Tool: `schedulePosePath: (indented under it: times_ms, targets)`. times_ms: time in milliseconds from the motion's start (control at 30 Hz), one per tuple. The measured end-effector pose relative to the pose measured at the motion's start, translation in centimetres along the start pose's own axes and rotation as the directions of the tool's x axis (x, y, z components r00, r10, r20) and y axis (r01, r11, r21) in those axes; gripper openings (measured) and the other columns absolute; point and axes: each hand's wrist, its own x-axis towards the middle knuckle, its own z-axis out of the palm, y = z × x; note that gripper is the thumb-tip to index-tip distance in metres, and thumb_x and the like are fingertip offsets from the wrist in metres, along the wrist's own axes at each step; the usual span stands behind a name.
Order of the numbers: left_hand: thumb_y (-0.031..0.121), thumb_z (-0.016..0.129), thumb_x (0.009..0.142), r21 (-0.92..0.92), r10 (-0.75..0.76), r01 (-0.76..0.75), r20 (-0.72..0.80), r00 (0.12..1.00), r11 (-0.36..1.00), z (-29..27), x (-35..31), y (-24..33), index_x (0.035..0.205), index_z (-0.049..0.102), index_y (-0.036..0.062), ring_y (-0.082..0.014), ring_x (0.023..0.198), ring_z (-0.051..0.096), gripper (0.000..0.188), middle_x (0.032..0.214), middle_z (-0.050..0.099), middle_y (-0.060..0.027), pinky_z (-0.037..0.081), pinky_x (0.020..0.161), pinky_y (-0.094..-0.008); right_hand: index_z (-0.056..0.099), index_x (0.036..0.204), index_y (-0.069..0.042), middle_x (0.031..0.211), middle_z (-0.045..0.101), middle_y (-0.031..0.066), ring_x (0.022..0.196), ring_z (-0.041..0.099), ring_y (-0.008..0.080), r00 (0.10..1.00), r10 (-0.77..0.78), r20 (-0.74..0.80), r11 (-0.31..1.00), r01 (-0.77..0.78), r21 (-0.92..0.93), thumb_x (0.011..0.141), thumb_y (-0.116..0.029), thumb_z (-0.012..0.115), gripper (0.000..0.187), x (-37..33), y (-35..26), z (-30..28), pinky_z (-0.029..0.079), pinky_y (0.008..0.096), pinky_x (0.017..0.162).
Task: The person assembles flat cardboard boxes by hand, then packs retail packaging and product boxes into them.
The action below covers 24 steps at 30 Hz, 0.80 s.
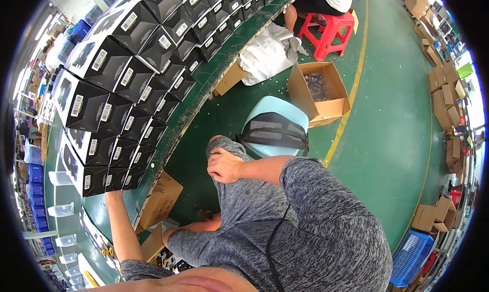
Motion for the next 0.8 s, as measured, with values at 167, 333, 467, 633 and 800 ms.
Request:
schedulePosePath:
  times_ms: [167, 333, 467, 633, 800]
  targets:
    - [0.027, 0.060, 0.098, -0.015, -0.004, 0.004, -0.008, 1.000, 1.000, -0.2, -0.4, 0.7, 0.142, 0.051, 0.0081, -0.0280, 0.121, 0.061, 0.049, 0.134, 0.062, -0.0109, 0.051, 0.105, -0.0460, 0.067, 0.080, -0.015, 0.090, 0.067, 0.0040, 0.101, 0.064, 0.0212, 1.000, 0.003, 0.015, 1.000, -0.003, -0.011, 0.080, -0.018, 0.064, 0.005, -0.1, -0.7, 0.1, 0.034, 0.0465, 0.111]
    - [0.027, 0.060, 0.098, -0.034, -0.009, 0.008, -0.010, 1.000, 0.999, -0.4, -0.5, 1.1, 0.142, 0.052, 0.0080, -0.0281, 0.121, 0.061, 0.049, 0.134, 0.062, -0.0109, 0.051, 0.104, -0.0461, 0.067, 0.080, -0.014, 0.090, 0.068, 0.0040, 0.101, 0.064, 0.0211, 1.000, -0.003, 0.024, 1.000, 0.003, -0.026, 0.080, -0.018, 0.063, 0.005, 0.5, -1.8, 0.9, 0.034, 0.0465, 0.111]
    - [0.026, 0.060, 0.098, -0.043, -0.021, 0.021, -0.005, 1.000, 0.999, 0.0, -0.2, 1.2, 0.142, 0.052, 0.0079, -0.0281, 0.121, 0.061, 0.049, 0.134, 0.062, -0.0109, 0.051, 0.104, -0.0463, 0.067, 0.080, -0.014, 0.090, 0.068, 0.0038, 0.100, 0.064, 0.0211, 1.000, 0.006, 0.028, 0.999, -0.005, -0.034, 0.080, -0.018, 0.063, 0.005, 0.9, -2.5, 1.6, 0.035, 0.0464, 0.110]
    - [0.026, 0.060, 0.098, -0.047, -0.044, 0.044, -0.003, 0.999, 0.998, 1.3, -0.5, 0.7, 0.142, 0.052, 0.0078, -0.0282, 0.120, 0.061, 0.049, 0.134, 0.062, -0.0108, 0.051, 0.104, -0.0465, 0.067, 0.081, -0.015, 0.090, 0.068, 0.0034, 0.101, 0.064, 0.0206, 0.999, 0.030, 0.026, 0.999, -0.030, -0.036, 0.081, -0.019, 0.063, 0.006, 0.4, -2.6, 1.3, 0.035, 0.0465, 0.110]
    - [0.019, 0.059, 0.096, -0.120, 0.096, -0.141, -0.323, 0.941, 0.983, -1.0, -4.5, 1.1, 0.139, 0.055, 0.0086, -0.0299, 0.119, 0.062, 0.045, 0.132, 0.064, -0.0091, 0.053, 0.101, -0.0488, 0.068, 0.081, -0.014, 0.094, 0.070, 0.0036, 0.104, 0.063, 0.0217, 0.997, -0.016, 0.079, 0.998, 0.020, -0.055, 0.076, -0.019, 0.064, 0.008, 1.2, -3.0, 1.6, 0.037, 0.0470, 0.108]
